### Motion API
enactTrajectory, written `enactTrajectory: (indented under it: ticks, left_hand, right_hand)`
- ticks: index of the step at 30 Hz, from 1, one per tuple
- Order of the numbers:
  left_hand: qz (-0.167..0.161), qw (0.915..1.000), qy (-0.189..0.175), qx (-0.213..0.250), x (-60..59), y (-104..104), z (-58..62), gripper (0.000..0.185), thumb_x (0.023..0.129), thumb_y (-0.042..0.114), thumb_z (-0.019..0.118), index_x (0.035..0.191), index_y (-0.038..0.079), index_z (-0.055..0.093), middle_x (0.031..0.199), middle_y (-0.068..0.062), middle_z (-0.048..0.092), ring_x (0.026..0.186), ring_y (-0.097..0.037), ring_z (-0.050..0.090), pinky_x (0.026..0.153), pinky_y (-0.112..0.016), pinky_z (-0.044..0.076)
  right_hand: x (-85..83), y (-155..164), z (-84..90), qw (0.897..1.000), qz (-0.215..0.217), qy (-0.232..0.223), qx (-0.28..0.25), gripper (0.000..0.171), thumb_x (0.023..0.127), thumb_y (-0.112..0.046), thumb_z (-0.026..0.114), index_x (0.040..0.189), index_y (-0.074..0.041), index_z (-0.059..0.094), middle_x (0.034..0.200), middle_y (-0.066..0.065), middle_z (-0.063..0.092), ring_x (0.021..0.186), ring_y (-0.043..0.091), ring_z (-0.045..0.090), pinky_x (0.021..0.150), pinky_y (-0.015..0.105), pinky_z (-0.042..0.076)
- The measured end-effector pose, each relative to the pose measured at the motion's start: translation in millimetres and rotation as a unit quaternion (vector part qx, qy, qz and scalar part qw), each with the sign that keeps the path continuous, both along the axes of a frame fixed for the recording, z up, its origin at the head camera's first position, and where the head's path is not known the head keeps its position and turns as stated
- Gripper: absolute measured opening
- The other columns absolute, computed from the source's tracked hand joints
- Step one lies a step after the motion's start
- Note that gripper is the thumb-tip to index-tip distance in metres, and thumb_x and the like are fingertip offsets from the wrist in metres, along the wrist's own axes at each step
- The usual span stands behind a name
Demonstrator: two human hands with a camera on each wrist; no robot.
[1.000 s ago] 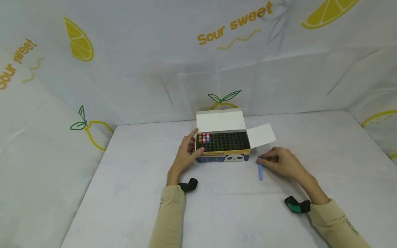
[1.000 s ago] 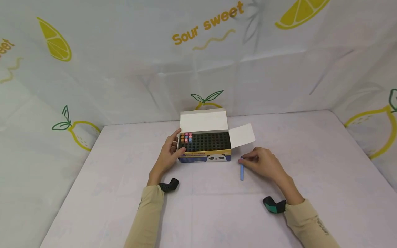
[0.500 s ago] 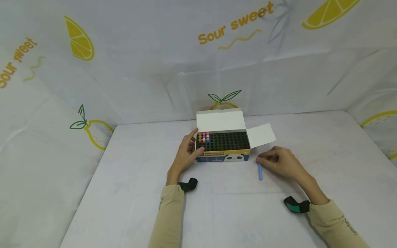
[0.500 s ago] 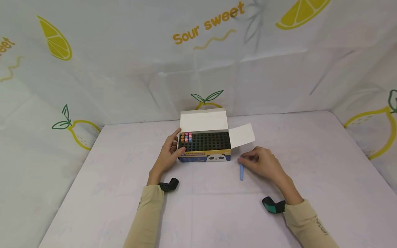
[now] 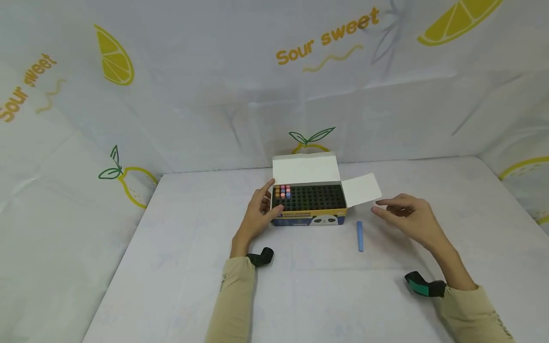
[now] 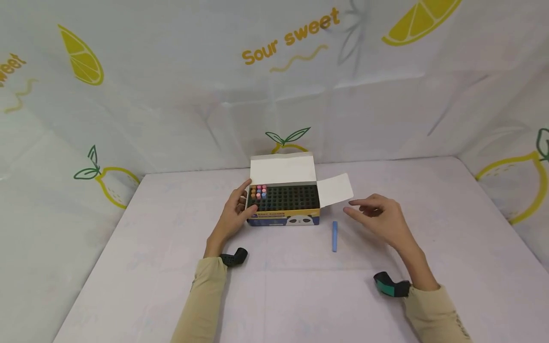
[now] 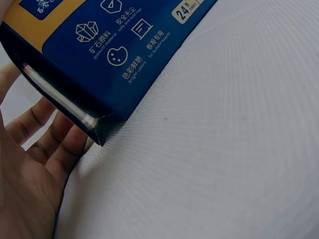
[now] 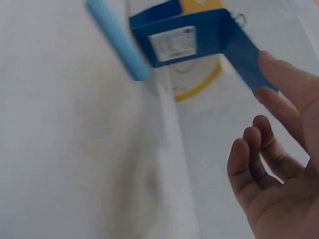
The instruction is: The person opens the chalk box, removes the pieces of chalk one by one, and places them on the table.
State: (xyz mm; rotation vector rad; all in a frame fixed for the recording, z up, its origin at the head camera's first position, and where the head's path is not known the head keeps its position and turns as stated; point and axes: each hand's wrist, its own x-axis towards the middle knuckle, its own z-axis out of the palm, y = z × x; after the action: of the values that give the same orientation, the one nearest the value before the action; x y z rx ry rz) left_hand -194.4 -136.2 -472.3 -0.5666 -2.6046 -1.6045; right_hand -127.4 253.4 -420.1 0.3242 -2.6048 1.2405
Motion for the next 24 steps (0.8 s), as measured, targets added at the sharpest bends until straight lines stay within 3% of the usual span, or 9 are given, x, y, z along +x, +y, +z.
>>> enactTrajectory:
  ticks: [5, 10, 15, 20, 24]
  left_hand:
    - [0.003, 1.0000, 0.003, -0.002, 0.2, -1, 3.6, 0.075, 0.095, 0.047, 0.066, 0.161, 0.035, 0.032, 0.116, -0.010, 0.047, 0.084, -0.020, 0.043, 0.076, -0.029, 0.040]
    - [0.003, 1.0000, 0.005, -0.002, 0.6, -2, 5.1, 0.074, 0.096, 0.046, 0.066, 0.161, 0.033, 0.033, 0.116, -0.011, 0.047, 0.084, -0.019, 0.043, 0.076, -0.029, 0.040]
    - [0.003, 1.0000, 0.004, -0.004, 0.8, -4, 4.9, 0.075, 0.096, 0.047, 0.066, 0.161, 0.034, 0.032, 0.117, -0.011, 0.047, 0.085, -0.019, 0.043, 0.076, -0.029, 0.041]
    - [0.003, 1.0000, 0.001, 0.007, 0.5, -3, 2.9, 0.076, 0.094, 0.049, 0.067, 0.160, 0.035, 0.033, 0.118, -0.010, 0.047, 0.086, -0.019, 0.044, 0.076, -0.029, 0.042]
    - [-0.004, 0.9998, -0.005, 0.019, 0.1, -1, -1.3, 0.076, 0.094, 0.047, 0.069, 0.160, 0.032, 0.034, 0.119, -0.011, 0.047, 0.088, -0.017, 0.046, 0.077, -0.027, 0.044]
  right_hand:
    - [-1.0, -2, 20.9, 0.995, -0.017, 0.034, -0.096, 0.021, 0.086, 0.001, 0.078, 0.107, 0.005, 0.077, 0.087, -0.020, 0.065, 0.081, -0.003, 0.060, 0.073, 0.006, 0.047]
    - [-8.7, -28, 36.9, 0.988, -0.022, 0.066, -0.136, 0.021, 0.085, 0.004, 0.078, 0.106, 0.008, 0.076, 0.089, -0.020, 0.065, 0.085, -0.001, 0.060, 0.082, 0.004, 0.050]
    - [-22.1, -70, 40.5, 0.981, 0.038, 0.070, -0.178, 0.019, 0.087, 0.005, 0.075, 0.106, 0.009, 0.076, 0.090, -0.018, 0.065, 0.084, 0.001, 0.062, 0.079, 0.009, 0.052]
    - [-34.4, -120, 35.9, 0.967, 0.117, 0.040, -0.223, 0.022, 0.088, 0.005, 0.074, 0.110, 0.009, 0.075, 0.091, -0.010, 0.063, 0.078, 0.004, 0.063, 0.068, 0.016, 0.052]
    - [-40.4, -151, 29.9, 0.965, 0.124, 0.013, -0.232, 0.027, 0.089, 0.001, 0.075, 0.115, 0.008, 0.074, 0.091, -0.003, 0.061, 0.078, 0.004, 0.064, 0.068, 0.017, 0.052]
